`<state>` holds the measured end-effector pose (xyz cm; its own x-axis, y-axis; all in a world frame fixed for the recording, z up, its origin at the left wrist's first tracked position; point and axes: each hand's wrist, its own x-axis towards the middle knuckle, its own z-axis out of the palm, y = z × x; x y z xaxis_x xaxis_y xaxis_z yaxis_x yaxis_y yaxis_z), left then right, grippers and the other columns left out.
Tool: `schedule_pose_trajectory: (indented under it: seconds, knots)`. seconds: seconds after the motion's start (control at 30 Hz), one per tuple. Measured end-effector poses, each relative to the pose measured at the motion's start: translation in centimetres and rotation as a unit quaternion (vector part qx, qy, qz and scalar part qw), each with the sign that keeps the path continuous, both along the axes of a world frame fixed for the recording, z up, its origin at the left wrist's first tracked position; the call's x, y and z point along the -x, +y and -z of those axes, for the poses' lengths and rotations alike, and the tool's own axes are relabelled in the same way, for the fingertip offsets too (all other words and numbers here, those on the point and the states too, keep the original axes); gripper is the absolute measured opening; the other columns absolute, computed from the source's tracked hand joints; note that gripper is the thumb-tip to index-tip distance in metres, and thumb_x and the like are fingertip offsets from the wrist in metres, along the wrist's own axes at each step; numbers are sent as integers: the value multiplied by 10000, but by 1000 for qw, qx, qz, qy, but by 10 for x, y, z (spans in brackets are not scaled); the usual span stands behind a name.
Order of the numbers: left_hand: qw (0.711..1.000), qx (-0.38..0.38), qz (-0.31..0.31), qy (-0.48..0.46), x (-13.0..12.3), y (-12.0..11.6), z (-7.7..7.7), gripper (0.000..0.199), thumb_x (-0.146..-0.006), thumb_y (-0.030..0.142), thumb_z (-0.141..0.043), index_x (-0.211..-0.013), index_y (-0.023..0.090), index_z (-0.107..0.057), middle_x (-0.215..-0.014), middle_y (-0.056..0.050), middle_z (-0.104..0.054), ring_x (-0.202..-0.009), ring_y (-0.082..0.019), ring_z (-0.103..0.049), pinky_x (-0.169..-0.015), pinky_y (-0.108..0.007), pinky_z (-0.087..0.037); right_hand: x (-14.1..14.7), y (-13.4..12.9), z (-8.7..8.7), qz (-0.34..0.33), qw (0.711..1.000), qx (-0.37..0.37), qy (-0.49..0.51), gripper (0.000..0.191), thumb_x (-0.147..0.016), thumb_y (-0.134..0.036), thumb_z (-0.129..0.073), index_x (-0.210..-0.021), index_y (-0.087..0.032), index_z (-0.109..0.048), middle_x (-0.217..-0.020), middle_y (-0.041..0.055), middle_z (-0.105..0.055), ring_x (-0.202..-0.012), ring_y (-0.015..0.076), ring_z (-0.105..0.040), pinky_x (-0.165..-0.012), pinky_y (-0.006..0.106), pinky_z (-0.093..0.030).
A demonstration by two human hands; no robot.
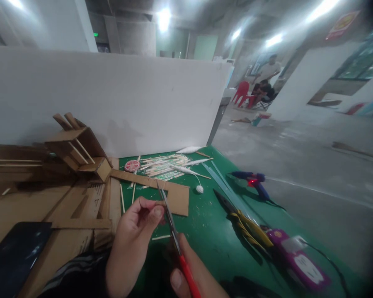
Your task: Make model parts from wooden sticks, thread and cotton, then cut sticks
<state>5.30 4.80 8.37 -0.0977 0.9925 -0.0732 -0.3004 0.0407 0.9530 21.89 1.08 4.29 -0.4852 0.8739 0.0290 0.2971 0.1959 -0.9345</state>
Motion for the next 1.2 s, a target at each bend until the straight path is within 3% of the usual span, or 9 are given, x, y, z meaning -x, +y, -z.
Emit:
schedule_pose_trajectory:
  seconds: [0.23,0.47,0.73,1.03,1.2]
  knots:
    - [1000,3,-6,3,-2,-1,4,208,-814,393,-705,-857,201,-638,-837,-6,-676,-781,-144,-613,-740,-240,-487,9,-3,-4,59,997,-43,-3,465,-926,-567,-394,-1229,-227,-491,-960,91,-620,-835,258,-596,-773,344,-506]
    - [1000,7,0,-9,-2,-3,2,210,-818,396,-702,-867,209,-622,-856,-2,-670,-790,-142,-599,-747,-242,-480,6,0,4,39,999,-30,-19,445,-947,-542,-376,-1214,-200,-473,-940,76,-594,-823,229,-571,-761,327,-484]
    - [1000,0,4,-15,-1,-3,-4,215,-814,390,-708,-799,201,-607,-805,13,-648,-774,-131,-565,-729,-221,-459,7,0,-3,38,999,-27,12,436,-944,-549,-386,-1221,-225,-478,-1037,82,-600,-936,243,-572,-850,327,-469]
    - [1000,-8,16,-10,-1,-5,-9,201,-844,363,-683,-810,189,-588,-803,20,-640,-764,-119,-544,-724,-216,-449,2,1,4,25,999,7,-24,458,-925,-603,-371,-1080,-187,-485,-909,63,-561,-816,215,-534,-769,334,-458]
    - [1000,-15,24,0,2,-4,-12,185,-858,356,-670,-818,197,-584,-786,34,-625,-758,-110,-538,-717,-201,-448,4,3,0,29,999,-12,-20,467,-905,-634,-376,-956,-189,-506,-808,34,-528,-717,185,-485,-723,314,-454]
